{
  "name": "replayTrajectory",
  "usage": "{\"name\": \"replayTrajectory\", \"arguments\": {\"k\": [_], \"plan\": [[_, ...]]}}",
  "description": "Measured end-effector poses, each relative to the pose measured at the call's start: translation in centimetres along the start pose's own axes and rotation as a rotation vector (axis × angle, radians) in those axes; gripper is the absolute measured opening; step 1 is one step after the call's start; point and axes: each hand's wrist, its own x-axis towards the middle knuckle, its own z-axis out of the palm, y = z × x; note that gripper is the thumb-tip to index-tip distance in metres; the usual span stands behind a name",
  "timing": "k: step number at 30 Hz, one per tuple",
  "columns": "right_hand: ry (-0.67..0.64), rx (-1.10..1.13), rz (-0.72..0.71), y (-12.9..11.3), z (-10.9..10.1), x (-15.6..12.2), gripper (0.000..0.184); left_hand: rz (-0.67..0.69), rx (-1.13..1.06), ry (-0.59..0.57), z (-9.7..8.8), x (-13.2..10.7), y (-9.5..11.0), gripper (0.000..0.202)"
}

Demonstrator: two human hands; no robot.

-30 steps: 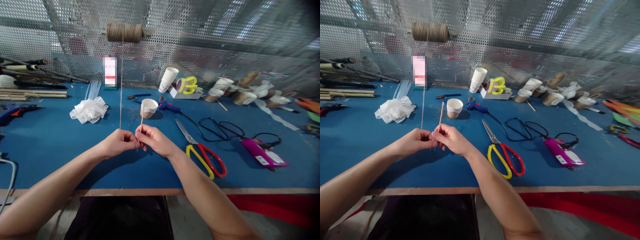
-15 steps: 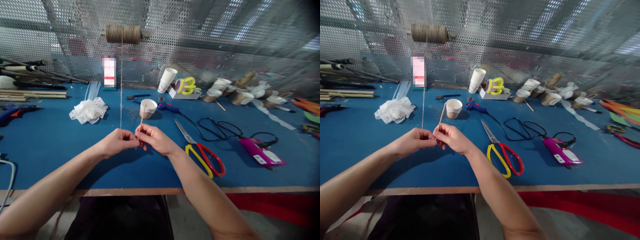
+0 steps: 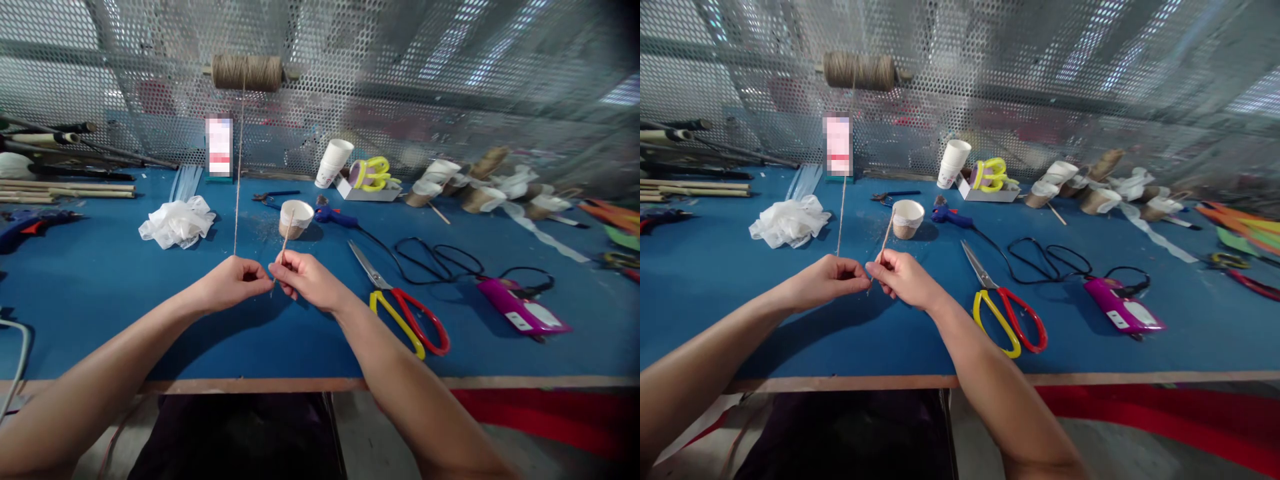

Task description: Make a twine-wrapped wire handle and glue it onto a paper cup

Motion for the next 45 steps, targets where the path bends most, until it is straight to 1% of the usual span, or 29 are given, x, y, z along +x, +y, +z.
{"name": "replayTrajectory", "arguments": {"k": [2, 4, 5, 8, 10, 16, 22, 25, 29, 31, 33, 36, 38, 41, 45], "plan": [[0.027, -0.034, 0.002, -0.06, 0.15, -0.06, 0.031, -0.021, -0.043, 0.032, 0.35, 0.14, -0.27, 0.022], [0.036, -0.032, -0.014, -0.14, 0.26, -0.12, 0.031, -0.025, -0.087, 0.03, 0.5, 0.2, -0.41, 0.023], [0.023, -0.006, -0.032, -0.17, 0.27, -0.14, 0.03, -0.024, -0.108, 0.018, 0.51, 0.19, -0.42, 0.023], [-0.071, 0.094, -0.09, -0.18, 0.16, -0.16, 0.029, -0.034, -0.142, -0.028, 0.37, 0.11, -0.27, 0.024], [-0.094, 0.09, -0.09, -0.17, 0.08, -0.14, 0.03, -0.052, -0.145, -0.031, 0.3, 0.1, -0.19, 0.025], [-0.015, -0.02, -0.023, -0.28, 0.21, -0.14, 0.032, -0.044, -0.094, -0.02, 0.23, 0.18, -0.32, 0.023], [-0.014, -0.059, -0.007, -0.07, 0.28, -0.09, 0.032, -0.033, -0.074, -0.035, 0.32, 0.18, -0.26, 0.021], [-0.031, 0.011, -0.015, -0.07, 0.22, -0.05, 0.032, -0.025, -0.11, -0.038, 0.5, 0.22, -0.25, 0.021], [-0.108, 0.153, -0.069, -0.33, -0.19, -0.14, 0.028, -0.036, -0.204, -0.07, 0.56, 0.11, -0.2, 0.024], [-0.127, 0.156, -0.058, -0.42, -0.39, -0.19, 0.028, -0.044, -0.245, -0.097, 0.43, 0.01, -0.11, 0.023], [-0.119, 0.142, -0.04, -0.42, -0.48, -0.2, 0.029, -0.044, -0.255, -0.132, 0.2, -0.07, 0.0, 0.019], [-0.094, 0.098, -0.022, -0.3, -0.45, -0.11, 0.03, -0.008, -0.178, -0.154, -0.2, -0.13, 0.17, 0.012], [-0.088, 0.053, -0.005, -0.19, -0.44, -0.03, 0.031, 0.024, -0.076, -0.126, -0.34, -0.14, 0.24, 0.009], [-0.087, -0.006, 0.008, -0.06, -0.48, 0.04, 0.031, 0.044, 0.043, -0.082, -0.26, -0.16, 0.3, 0.01], [-0.058, -0.069, 0.003, -0.15, -0.45, -0.04, 0.03, 0.037, 0.048, -0.051, 0.11, -0.14, 0.21, 0.015]]}}
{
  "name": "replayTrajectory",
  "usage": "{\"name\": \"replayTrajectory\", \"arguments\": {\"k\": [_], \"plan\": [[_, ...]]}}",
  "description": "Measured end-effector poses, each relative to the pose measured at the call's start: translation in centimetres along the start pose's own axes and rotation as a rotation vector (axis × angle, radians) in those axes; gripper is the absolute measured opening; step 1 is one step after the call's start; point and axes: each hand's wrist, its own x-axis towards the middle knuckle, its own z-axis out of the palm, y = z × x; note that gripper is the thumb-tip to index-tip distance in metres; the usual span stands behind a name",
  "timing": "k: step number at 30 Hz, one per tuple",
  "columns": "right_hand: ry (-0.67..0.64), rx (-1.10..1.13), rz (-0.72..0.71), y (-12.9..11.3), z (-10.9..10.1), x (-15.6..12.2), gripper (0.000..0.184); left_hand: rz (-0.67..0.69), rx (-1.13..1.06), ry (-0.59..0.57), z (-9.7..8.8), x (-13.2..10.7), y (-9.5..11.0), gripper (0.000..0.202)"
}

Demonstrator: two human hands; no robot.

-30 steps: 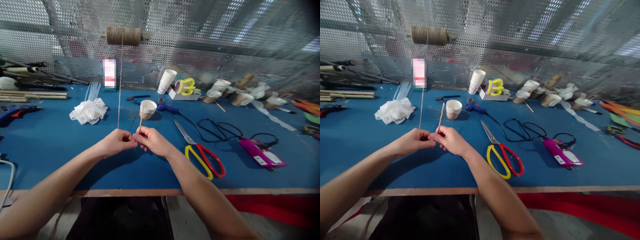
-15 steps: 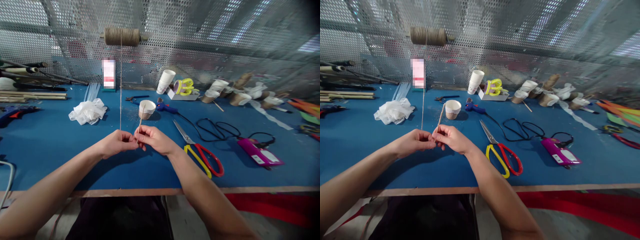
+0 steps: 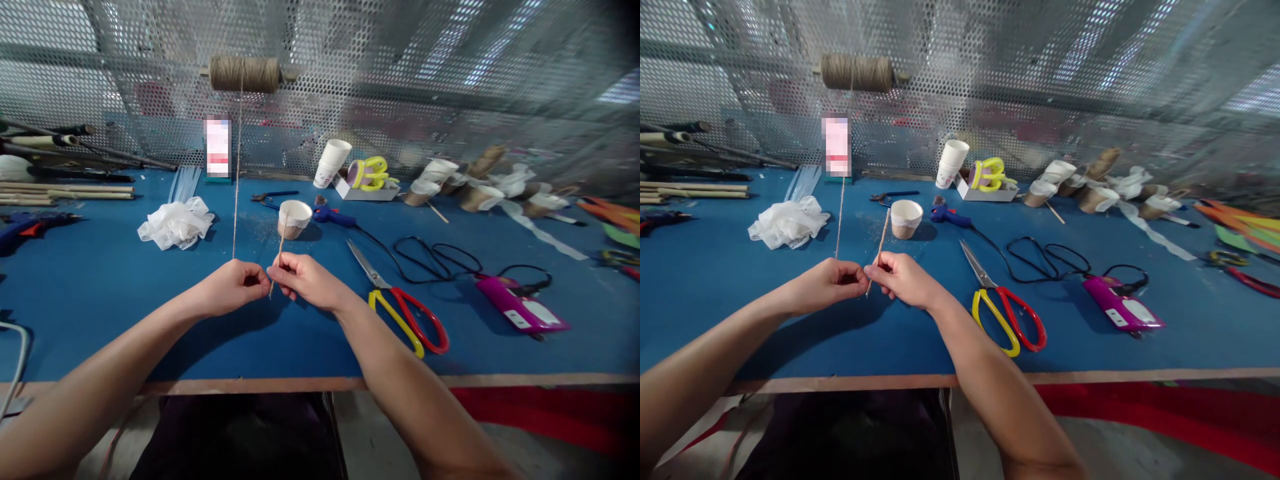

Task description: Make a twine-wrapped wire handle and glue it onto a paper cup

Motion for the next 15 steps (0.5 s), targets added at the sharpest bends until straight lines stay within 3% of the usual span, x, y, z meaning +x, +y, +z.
{"name": "replayTrajectory", "arguments": {"k": [11, 15], "plan": [[0.179, -0.017, -0.052, 0.04, 1.0, 0.09, 0.032, -0.05, -0.131, 0.043, 0.6, 0.47, -0.86, 0.023], [0.116, 0.075, -0.07, 0.07, 0.93, 0.04, 0.032, -0.044, -0.179, 0.017, 0.49, 0.22, -0.36, 0.022]]}}
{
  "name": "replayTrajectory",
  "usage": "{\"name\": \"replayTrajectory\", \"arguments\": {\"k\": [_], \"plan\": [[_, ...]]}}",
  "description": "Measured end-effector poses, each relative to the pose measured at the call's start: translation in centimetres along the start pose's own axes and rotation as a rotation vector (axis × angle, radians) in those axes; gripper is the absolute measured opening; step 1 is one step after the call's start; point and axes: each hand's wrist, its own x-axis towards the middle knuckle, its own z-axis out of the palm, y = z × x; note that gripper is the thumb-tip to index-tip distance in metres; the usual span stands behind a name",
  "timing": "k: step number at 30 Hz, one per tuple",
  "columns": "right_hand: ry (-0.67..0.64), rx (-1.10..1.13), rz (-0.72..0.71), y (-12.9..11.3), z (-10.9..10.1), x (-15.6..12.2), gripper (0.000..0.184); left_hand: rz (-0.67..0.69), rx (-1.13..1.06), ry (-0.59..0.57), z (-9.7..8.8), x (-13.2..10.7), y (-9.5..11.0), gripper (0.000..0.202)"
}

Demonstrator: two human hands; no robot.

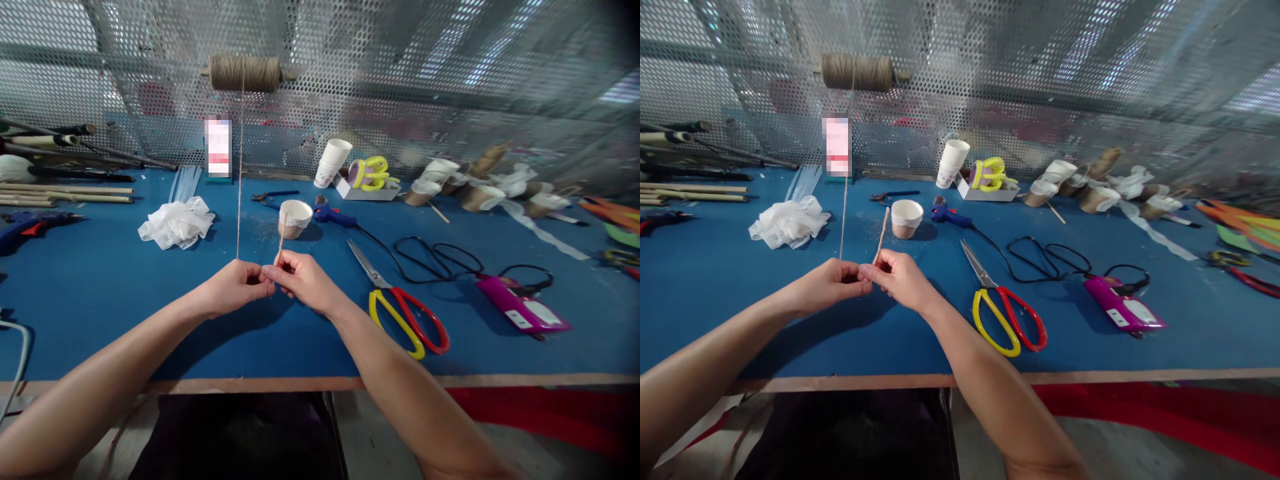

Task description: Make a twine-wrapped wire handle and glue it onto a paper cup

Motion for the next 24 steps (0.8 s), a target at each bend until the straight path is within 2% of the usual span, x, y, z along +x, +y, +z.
{"name": "replayTrajectory", "arguments": {"k": [4, 11, 15, 19, 24], "plan": [[-0.142, 0.166, -0.022, -0.12, -0.28, -0.05, 0.029, -0.016, -0.037, -0.061, -0.26, -0.19, 0.33, 0.025], [-0.086, 0.008, 0.044, 0.17, -0.5, 0.1, 0.03, 0.019, 0.146, 0.049, -0.34, 0.11, -0.17, 0.023], [-0.061, -0.03, 0.044, 0.22, -0.19, 0.14, 0.03, 0.027, 0.222, 0.068, -0.11, 0.14, -0.27, 0.022], [-0.014, -0.018, 0.047, 0.23, 0.14, 0.16, 0.032, 0.013, 0.158, 0.04, -0.08, 0.09, -0.2, 0.02], [-0.114, 0.208, -0.027, 0.17, -0.07, 0.13, 0.028, -0.032, -0.012, -0.035, -0.36, -0.11, 0.17, 0.026]]}}
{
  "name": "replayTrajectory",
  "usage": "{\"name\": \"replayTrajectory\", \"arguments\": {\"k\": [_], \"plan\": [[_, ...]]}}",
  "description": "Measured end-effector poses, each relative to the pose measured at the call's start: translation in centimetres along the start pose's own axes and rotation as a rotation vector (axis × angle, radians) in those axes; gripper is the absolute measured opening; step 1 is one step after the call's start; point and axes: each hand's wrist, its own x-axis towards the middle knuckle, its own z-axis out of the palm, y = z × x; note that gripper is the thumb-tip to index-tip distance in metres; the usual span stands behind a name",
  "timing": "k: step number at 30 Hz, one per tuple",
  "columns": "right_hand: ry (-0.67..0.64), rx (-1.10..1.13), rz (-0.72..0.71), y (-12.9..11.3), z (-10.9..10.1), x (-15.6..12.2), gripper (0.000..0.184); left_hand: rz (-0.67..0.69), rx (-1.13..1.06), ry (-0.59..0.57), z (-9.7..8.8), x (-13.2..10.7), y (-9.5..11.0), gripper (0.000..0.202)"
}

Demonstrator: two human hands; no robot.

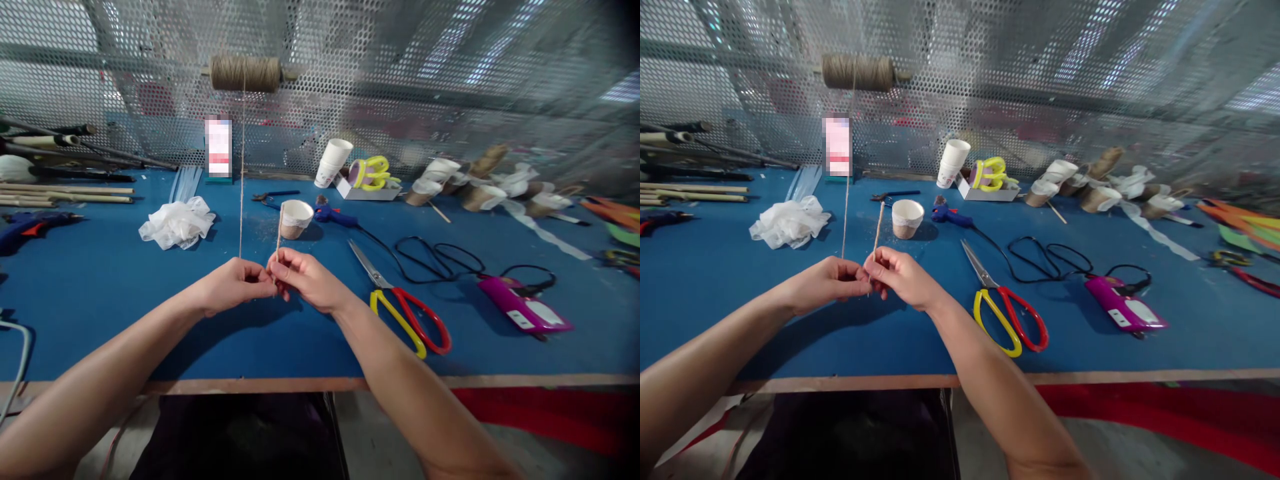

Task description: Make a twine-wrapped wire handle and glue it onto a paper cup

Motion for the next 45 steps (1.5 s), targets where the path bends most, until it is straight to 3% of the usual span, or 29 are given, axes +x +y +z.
{"name": "replayTrajectory", "arguments": {"k": [8, 13, 20, 23, 28, 31, 33, 35, 38, 42, 45], "plan": [[0.111, -0.214, 0.046, 0.1, 0.0, 0.1, 0.028, 0.025, 0.006, 0.087, 0.4, 0.3, -0.3, 0.018], [0.192, -0.265, 0.065, 0.0, 0.3, 0.1, 0.03, -0.021, -0.02, 0.033, 0.0, 0.1, 0.0, 0.019], [0.18, -0.321, 0.056, 0.2, 0.0, 0.2, 0.03, -0.048, -0.066, 0.033, 0.1, 0.1, -0.1, 0.017], [0.159, -0.299, 0.059, 0.4, 0.0, 0.2, 0.031, -0.052, -0.006, 0.057, 0.2, 0.1, -0.2, 0.018], [0.101, -0.246, 0.063, 0.4, 0.6, 0.0, 0.033, -0.026, 0.075, 0.0, 0.1, 0.0, -0.2, 0.017], [0.051, -0.226, 0.022, -0.1, 0.3, -0.1, 0.031, -0.018, 0.056, 0.046, -0.2, 0.0, 0.0, 0.017], [0.083, -0.27, -0.007, -0.7, -1.1, 0.1, 0.028, -0.011, -0.031, 0.12, -0.5, 0.0, 0.1, 0.018], [0.233, -0.438, -0.012, -1.3, -3.8, 0.6, 0.027, 0.003, -0.171, 0.183, -0.7, 0.1, 0.2, 0.02], [0.588, -1.049, 0.128, -1.6, -9.4, 2.1, 0.021, 0.026, -0.354, 0.218, -0.9, 0.3, 0.2, 0.021], [0.63, -1.179, 0.282, -0.3, -15.3, 4.3, 0.021, 0.036, -0.448, 0.231, -1.1, 0.4, 0.3, 0.02], [0.617, -1.185, 0.334, 1.1, -16.7, 5.6, 0.029, 0.048, -0.505, 0.233, -1.3, 0.5, 0.3, 0.021]]}}
